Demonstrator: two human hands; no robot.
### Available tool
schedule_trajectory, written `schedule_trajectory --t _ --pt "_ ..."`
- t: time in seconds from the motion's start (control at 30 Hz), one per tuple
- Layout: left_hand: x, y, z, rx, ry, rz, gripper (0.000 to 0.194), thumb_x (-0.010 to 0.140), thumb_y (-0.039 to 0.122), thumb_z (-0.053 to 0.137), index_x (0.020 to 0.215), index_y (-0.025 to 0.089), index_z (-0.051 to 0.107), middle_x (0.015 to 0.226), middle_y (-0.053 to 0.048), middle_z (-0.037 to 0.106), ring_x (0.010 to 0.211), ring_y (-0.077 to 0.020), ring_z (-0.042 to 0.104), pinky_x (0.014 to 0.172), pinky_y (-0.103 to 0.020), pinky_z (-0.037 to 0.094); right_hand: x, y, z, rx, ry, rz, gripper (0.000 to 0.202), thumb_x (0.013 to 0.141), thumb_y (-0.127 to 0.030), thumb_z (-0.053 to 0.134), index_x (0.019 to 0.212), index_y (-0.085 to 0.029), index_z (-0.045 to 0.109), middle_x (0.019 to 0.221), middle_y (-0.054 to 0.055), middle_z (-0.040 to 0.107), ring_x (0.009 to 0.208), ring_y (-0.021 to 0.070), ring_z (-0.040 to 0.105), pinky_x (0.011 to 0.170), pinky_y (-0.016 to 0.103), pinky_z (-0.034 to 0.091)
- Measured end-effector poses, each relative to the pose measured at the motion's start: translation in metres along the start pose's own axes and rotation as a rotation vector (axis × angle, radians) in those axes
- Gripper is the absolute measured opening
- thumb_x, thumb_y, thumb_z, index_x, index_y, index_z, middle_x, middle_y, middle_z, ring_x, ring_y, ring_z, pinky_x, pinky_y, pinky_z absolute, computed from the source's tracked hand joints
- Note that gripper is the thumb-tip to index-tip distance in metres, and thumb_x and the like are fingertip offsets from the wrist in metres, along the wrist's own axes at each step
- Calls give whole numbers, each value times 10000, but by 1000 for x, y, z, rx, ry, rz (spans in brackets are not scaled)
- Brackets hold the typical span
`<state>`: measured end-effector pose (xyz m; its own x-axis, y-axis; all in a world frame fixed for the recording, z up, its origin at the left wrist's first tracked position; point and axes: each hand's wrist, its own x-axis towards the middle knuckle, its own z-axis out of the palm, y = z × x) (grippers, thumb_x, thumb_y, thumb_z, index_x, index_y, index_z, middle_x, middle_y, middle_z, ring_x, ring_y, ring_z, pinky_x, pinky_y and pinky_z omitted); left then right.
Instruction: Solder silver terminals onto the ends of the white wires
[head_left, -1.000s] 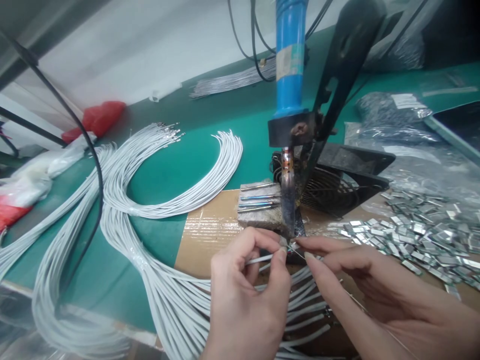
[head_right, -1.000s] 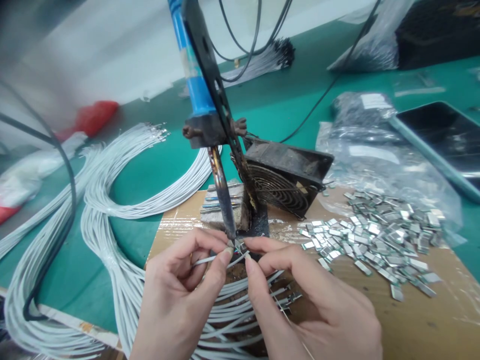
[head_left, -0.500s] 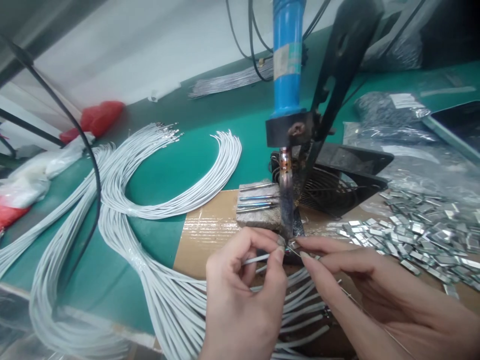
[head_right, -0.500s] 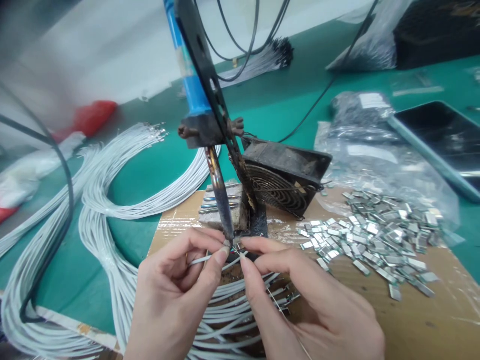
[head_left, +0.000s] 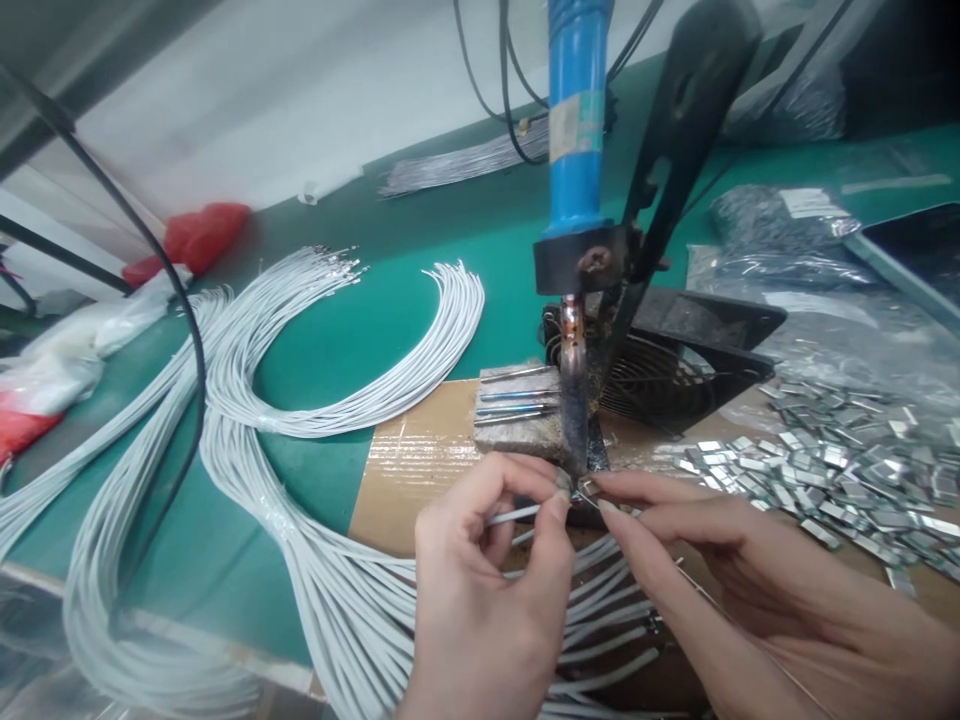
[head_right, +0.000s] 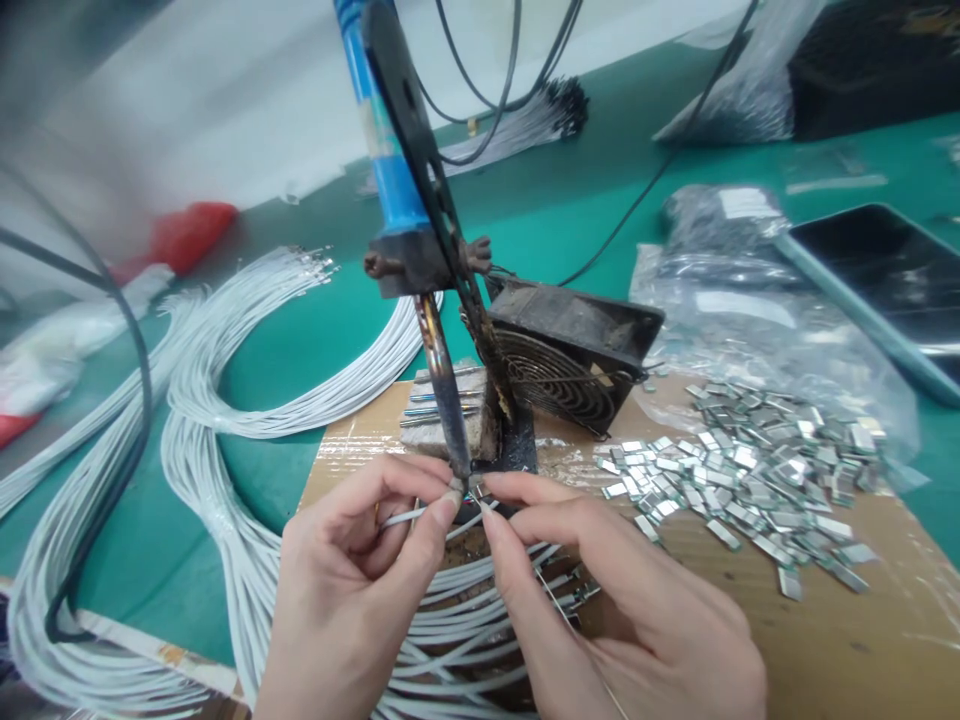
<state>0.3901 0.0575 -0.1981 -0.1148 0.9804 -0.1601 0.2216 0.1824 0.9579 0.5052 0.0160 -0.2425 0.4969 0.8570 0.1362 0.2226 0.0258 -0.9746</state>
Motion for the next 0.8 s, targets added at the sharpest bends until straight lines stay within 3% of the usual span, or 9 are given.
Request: schedule_trajectory --t 0.13,0.33,0.8 --pt "0 0 0 -9 9 2 98 766 166 740 700 205 679 890 -2 721 780 -116 673 628 -144 498 -1 0 -2 -8 -9 9 82 838 -325 811 834 -289 738 1082 1 802 983 216 785 930 227 623" --pt "1 1 0 -22 -13 11 105 776 150 732 704 207 681 865 4 720 798 -120 684 649 -149 500 0 2 -3 -34 -22 -70 82 850 -298 797 818 -300 721 1040 -47 805 883 139 790 843 129 611" --pt "0 -3 -1 -56 -27 -30 98 777 148 741 715 199 685 881 1 727 808 -120 693 683 -147 518 0 -1 1 14 -7 -16 115 848 -283 771 767 -323 699 992 -128 794 831 66 757 797 40 546"
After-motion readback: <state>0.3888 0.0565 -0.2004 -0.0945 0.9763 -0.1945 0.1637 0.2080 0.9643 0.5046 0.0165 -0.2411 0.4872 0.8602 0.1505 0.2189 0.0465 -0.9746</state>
